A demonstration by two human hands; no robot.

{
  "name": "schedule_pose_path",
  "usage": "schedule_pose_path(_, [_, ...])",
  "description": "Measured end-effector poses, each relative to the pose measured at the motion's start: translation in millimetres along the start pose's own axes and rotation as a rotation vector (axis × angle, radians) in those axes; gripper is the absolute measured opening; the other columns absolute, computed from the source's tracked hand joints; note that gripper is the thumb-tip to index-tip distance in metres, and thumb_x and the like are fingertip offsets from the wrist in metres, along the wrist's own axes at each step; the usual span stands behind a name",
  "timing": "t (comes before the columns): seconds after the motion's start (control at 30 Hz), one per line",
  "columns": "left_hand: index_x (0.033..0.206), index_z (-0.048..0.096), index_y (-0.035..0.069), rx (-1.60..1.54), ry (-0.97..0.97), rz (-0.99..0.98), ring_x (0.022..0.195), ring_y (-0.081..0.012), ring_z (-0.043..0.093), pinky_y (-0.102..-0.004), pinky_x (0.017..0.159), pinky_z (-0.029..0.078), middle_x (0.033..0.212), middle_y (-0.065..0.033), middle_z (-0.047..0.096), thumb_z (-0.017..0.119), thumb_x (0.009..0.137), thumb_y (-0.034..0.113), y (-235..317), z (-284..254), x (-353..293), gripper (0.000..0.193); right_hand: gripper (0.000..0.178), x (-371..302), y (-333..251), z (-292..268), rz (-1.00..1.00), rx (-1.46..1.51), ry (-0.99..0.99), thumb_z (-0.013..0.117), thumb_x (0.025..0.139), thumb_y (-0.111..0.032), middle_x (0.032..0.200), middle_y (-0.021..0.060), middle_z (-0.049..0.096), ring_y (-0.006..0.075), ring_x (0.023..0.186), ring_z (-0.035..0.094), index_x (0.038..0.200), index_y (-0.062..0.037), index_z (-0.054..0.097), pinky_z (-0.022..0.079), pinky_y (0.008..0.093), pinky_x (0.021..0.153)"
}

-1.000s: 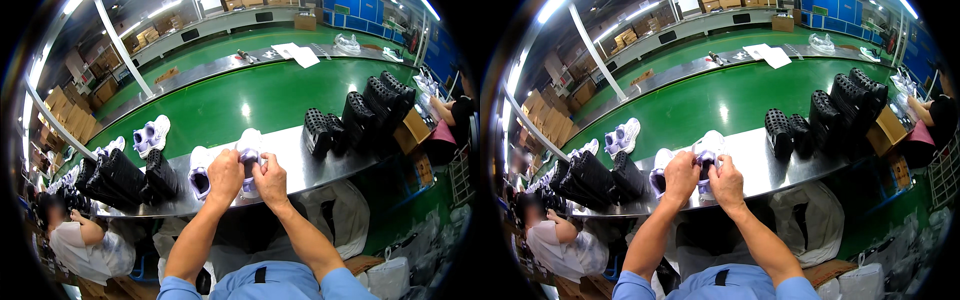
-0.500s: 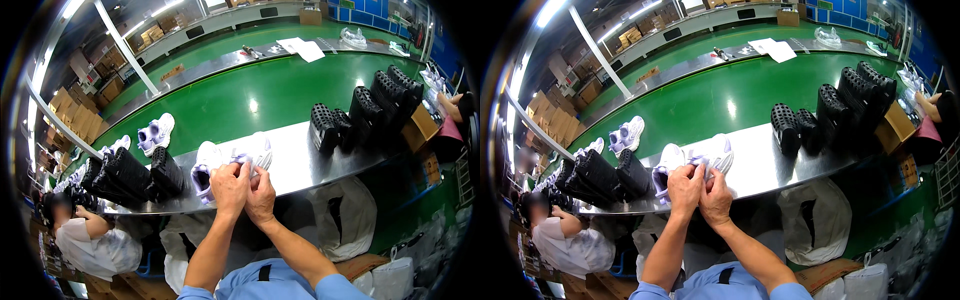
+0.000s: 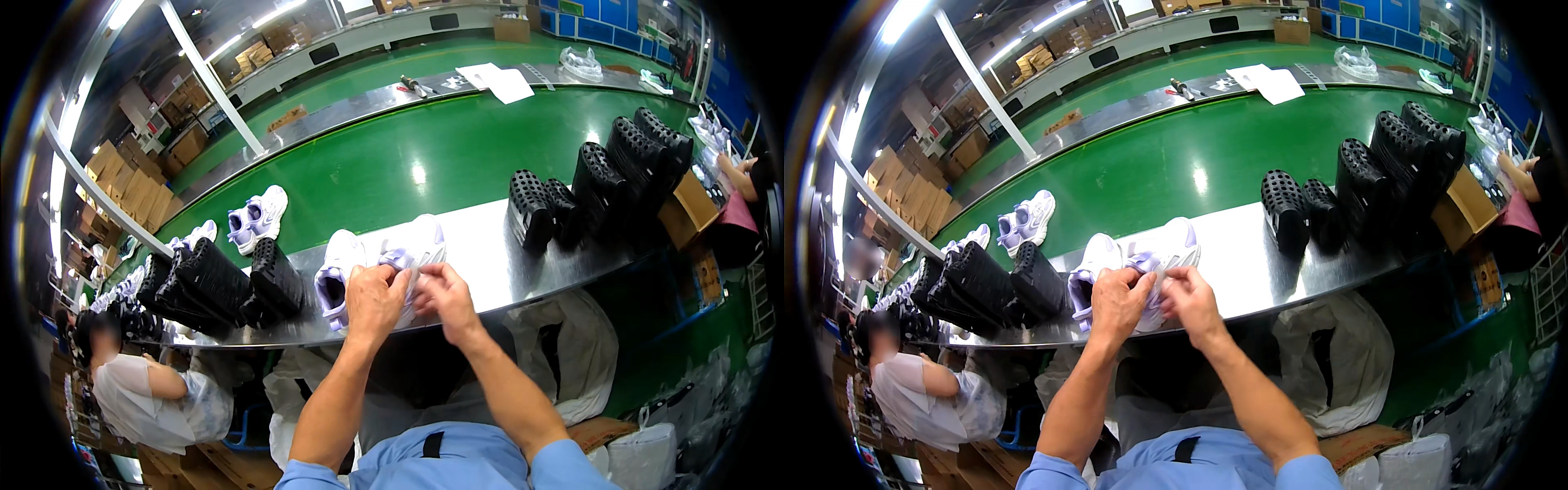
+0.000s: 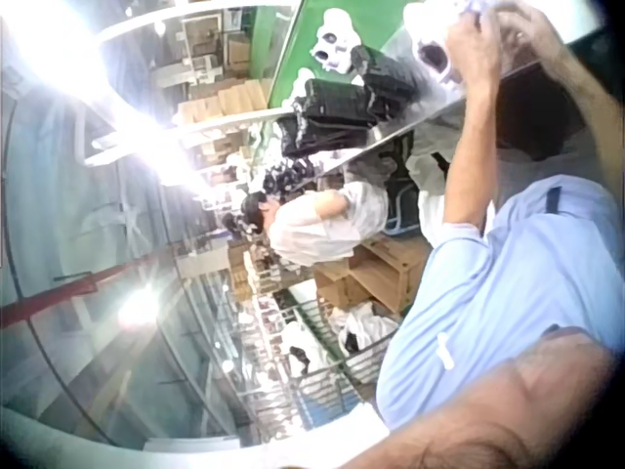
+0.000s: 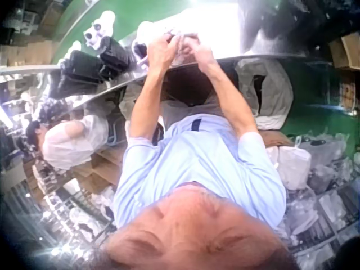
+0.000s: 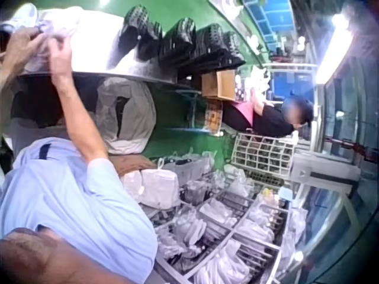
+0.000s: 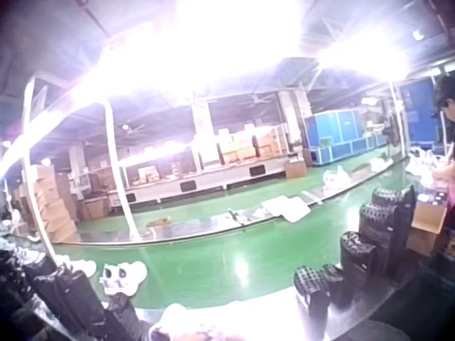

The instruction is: The person is assembling shoes by inserting black plastic components into the interior of white and purple sneakers. They use their hands to position and press the components into place while the shoes are on a workbench.

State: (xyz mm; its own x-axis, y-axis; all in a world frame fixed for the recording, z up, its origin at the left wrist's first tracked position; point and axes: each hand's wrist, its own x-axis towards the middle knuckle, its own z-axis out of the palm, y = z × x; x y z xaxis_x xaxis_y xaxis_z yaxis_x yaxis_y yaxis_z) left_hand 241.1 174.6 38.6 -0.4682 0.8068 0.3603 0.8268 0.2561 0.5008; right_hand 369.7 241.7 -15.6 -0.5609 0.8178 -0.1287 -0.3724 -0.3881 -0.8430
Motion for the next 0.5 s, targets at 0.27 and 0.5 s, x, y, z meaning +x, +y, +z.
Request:
schedule_pose_path(0.27, [0.076, 0.073, -0.003, -0.151, 0.018, -0.151, 0.075, -0.0352, 0.057, -0.0483, 0.071, 0.046, 0.069, -0.0187, 0.067, 0.078, 0.089, 0.030, 7.6, -1.7, -3.3, 0.035, 0.038, 71.8, -93.7, 4.1, 0.241, -0.178, -0.089, 0.070, 0.100, -0.040, 0.067, -0.0043, 0.047, 0.0054, 0.052, 0.039, 0.090, -0.0031, 0.064, 0.028, 0.0249, 0.043])
schedule_pose_path(0.5, [0.073, 0.073, -0.001, -0.214, 0.048, -0.175, 0.076, -0.0354, 0.058, -0.0490, 0.071, 0.046, 0.068, -0.0172, 0.067, 0.077, 0.089, 0.029, 1.1, -1.1, -5.7, 0.034, 0.024, 84.9, -93.0, 1.7, 0.349, -0.036, -0.320, 0.072, 0.096, -0.012, 0.068, -0.0017, 0.051, 0.0059, 0.051, 0.037, 0.077, -0.0085, 0.058, 0.027, 0.0249, 0.042])
